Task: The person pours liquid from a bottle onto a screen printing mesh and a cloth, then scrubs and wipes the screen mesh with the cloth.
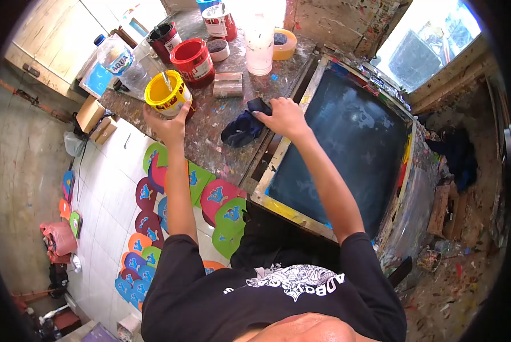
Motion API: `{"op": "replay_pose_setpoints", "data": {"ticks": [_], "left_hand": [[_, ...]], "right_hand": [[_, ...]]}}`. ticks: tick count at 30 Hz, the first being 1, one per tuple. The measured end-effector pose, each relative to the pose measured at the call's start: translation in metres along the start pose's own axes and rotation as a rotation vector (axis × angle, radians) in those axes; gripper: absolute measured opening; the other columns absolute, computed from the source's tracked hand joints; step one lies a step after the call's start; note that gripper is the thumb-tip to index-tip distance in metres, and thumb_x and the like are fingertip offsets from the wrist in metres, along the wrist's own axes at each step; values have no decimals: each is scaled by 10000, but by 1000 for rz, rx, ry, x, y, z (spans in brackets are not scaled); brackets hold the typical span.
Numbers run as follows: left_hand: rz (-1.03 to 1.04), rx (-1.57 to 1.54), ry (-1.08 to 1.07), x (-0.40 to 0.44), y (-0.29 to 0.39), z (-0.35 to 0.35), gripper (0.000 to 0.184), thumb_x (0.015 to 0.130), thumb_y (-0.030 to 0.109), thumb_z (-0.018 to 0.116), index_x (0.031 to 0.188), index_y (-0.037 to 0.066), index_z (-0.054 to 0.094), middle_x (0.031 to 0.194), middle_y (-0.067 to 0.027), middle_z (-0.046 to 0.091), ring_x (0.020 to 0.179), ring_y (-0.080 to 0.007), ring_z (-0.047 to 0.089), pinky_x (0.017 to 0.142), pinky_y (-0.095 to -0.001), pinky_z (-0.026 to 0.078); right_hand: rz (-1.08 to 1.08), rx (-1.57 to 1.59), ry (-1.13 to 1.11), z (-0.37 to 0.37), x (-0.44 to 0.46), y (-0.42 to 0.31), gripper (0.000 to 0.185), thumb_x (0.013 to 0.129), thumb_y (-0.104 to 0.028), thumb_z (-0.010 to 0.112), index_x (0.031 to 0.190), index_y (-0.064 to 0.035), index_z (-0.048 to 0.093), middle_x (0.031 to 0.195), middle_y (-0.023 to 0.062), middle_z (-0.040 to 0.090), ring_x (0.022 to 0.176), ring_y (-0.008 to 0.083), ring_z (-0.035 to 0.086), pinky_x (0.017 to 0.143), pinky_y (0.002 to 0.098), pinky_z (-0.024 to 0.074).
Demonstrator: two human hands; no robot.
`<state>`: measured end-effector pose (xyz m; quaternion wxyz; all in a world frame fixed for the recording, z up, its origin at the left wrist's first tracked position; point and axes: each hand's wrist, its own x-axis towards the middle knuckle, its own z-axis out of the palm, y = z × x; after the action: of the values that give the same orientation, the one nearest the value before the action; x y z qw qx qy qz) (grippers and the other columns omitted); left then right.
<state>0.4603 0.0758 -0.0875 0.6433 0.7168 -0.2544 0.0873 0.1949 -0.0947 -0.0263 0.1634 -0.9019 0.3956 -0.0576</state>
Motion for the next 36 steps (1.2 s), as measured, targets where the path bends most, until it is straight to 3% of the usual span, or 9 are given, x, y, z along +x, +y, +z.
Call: {"op": "replay_pose_setpoints", "data": {"ticks": [2,10,14,16,22,25,27,32,36], "left_hand": [[288,283,254,-13,18,-3,1225,680,401,973,1539,-67,234,1566,-266,311,1477,-350,314,1222,-530,242],[223,176,450,99,20,-47,949,817,437,870,1464,-43,369,1502,-232,375,1369,-333,402,1157,-455,319],[692,11,81,87,103,9,677,753,301,915,1257,-7,585,1213,-121,638,1117,-233,619,910,-363,502],[585,-141,-242,49,136,68,618,760,284,914,1217,-17,626,1200,-117,685,1085,-224,655,928,-362,517],[256,185,-305,36,75,233,1332,522,573,992,1450,-155,373,1399,-309,548,1335,-380,536,1128,-437,438],[63,266,-504,44,78,263,1297,500,666,957,1385,-153,480,1279,-286,653,1194,-369,652,1005,-447,529],[174,25,-480,53,43,288,1023,558,548,987,1236,-110,596,1184,-249,696,1085,-356,683,950,-442,543],[215,-312,-529,22,120,241,934,653,242,991,1379,-98,511,1268,-187,677,1136,-269,672,1013,-383,535],[345,-243,-614,-31,211,152,813,668,172,963,1324,-79,553,1230,-172,691,1092,-244,681,967,-369,542]], "right_hand": [[-21,9,69,17,10,-1,389,886,-355,729,1100,-31,740,1160,204,702,1145,378,650,1002,494,510],[9,816,174,5,28,41,309,909,-155,697,1152,36,687,1064,217,757,994,265,735,869,374,558],[-21,1234,215,-24,2,40,273,938,-107,673,1147,68,688,992,95,762,918,117,677,822,289,531],[-46,1235,228,-44,-23,35,267,945,-111,676,1143,65,697,985,65,749,902,105,663,818,274,524],[-38,1614,238,-92,-136,44,255,962,-146,684,1146,27,715,1153,96,721,982,114,672,874,273,532],[-69,1826,338,-87,-187,67,202,969,-134,672,1128,-10,661,1326,180,675,1106,163,675,974,297,532],[6,1952,291,-82,-218,79,211,976,-156,662,1130,-12,649,1353,269,633,1237,307,651,1123,424,477],[270,1773,317,-78,-274,94,214,1001,-88,605,1198,-4,615,1029,99,700,933,193,717,832,326,573],[286,1437,396,-74,-295,103,265,968,32,640,1213,-17,551,1036,81,703,948,123,683,866,265,557]]}}
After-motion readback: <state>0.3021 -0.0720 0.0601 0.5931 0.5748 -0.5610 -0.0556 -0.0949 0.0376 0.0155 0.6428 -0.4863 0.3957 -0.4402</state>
